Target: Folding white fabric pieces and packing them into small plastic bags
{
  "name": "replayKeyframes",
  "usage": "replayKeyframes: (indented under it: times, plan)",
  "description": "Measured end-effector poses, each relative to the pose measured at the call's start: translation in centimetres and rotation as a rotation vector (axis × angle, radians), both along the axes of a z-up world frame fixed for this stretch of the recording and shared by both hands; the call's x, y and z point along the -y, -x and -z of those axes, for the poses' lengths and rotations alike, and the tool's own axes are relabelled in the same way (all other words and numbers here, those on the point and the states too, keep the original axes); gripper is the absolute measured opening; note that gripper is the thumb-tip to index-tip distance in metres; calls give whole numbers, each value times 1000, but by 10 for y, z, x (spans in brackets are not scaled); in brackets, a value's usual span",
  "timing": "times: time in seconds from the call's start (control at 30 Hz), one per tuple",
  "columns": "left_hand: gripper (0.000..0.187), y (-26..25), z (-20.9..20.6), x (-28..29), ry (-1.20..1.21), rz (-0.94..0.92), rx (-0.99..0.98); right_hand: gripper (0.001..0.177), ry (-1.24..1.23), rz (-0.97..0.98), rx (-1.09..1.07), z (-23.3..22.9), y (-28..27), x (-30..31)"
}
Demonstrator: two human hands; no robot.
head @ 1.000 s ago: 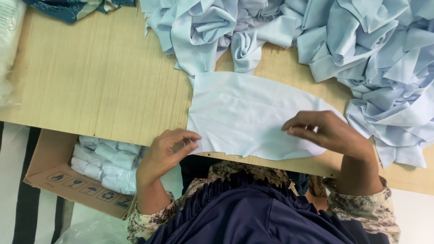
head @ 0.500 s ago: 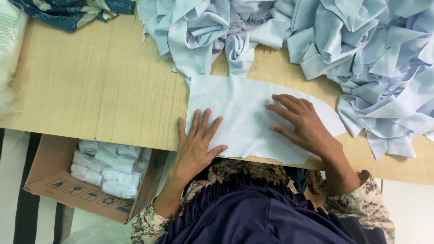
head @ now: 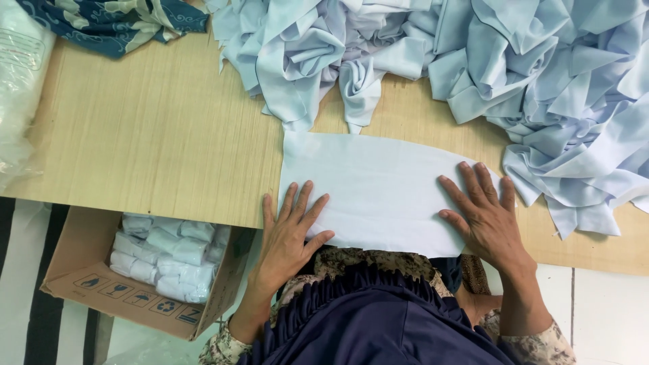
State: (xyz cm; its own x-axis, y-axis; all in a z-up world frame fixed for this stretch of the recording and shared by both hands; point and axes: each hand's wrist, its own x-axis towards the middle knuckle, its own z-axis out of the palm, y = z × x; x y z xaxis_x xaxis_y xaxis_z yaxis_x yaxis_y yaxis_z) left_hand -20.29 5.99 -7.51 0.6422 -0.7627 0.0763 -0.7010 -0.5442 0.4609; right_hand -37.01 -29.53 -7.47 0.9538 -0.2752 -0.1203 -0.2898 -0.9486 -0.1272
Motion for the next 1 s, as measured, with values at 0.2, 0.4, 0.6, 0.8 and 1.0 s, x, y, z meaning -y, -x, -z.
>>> replayKeyframes:
  times: [0.2,0.4,0.6,0.8,1.0]
  plan:
    - [62,-11,0,0,-43,34,84,66,-30,-85,70,-10,3,10]
    - [59,-27,-9,7,-16,43,-49,59,-108,-42,208,-15,4,11]
    - [53,-24,-17,17,152,4,1,21,59,148,792,12,32,47]
    - [41,-8,-31,63,344,145,-9,17,-58,468,670,13,35,55]
    - [35,17,-17,123,532,300,-281,6,-232,338,967,14,33,43]
